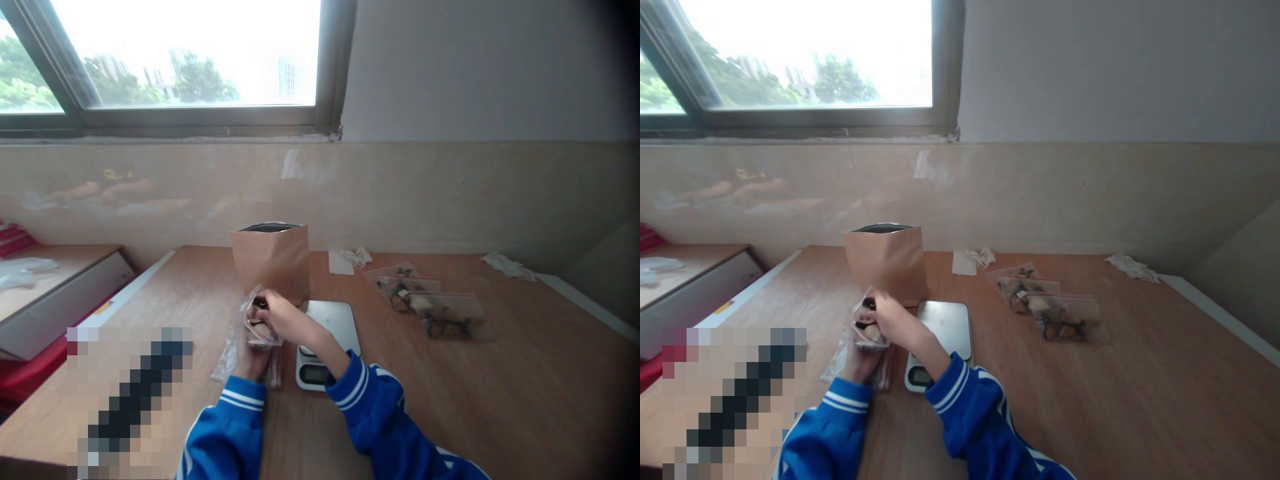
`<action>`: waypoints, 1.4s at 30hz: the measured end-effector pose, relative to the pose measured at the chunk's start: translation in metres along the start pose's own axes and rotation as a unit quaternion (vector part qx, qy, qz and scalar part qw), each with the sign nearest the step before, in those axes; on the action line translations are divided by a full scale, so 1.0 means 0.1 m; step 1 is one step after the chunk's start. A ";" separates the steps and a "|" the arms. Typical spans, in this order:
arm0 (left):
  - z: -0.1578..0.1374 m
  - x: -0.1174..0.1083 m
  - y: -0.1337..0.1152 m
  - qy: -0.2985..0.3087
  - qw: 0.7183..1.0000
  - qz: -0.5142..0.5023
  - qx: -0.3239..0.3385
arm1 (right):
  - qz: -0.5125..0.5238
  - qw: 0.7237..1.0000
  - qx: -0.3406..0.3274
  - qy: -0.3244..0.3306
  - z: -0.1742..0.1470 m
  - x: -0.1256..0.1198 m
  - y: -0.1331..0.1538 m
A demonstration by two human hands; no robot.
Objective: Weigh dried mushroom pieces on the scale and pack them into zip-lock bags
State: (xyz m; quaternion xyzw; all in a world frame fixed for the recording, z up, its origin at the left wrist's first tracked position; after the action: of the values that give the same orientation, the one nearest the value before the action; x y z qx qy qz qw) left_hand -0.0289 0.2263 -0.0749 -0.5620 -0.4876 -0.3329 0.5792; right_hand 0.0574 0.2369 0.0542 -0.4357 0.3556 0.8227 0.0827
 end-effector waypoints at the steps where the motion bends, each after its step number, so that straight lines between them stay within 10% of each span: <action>1: 0.00 0.02 0.00 0.002 1.000 -0.011 0.002 | 0.031 0.999 0.001 -0.021 0.00 -0.12 -0.02; 7: -0.02 0.04 0.03 -0.051 0.998 -0.039 -0.006 | 0.144 0.955 0.022 -0.259 0.06 -0.95 -0.18; 12: -0.04 0.03 0.03 -0.058 0.997 -0.046 -0.008 | -0.002 0.903 -0.009 -0.430 0.40 -1.52 -0.07; 20: -0.08 0.09 0.00 -0.019 1.000 -0.012 0.007 | -0.127 0.937 -0.006 -0.326 1.09 -1.34 -0.30; 42: -0.11 0.13 0.04 -0.049 0.999 -0.003 -0.014 | -0.193 0.947 -0.043 -0.253 0.85 -1.17 -0.17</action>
State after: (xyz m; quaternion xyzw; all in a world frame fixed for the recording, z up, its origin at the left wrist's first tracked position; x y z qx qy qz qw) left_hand -0.0193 0.2186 -0.0630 -0.5844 -0.5120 -0.3136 0.5459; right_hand 0.0805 0.3259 0.1675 -0.2769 0.1967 0.8886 0.3084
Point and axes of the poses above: each hand's wrist, its own z-axis towards the middle knuckle, its own x-axis out of the palm, y = z × x, the point moved 7 cm from there along z, towards the middle knuckle, and after that the axes turned 15 degrees about -z, right-handed, at the moved point
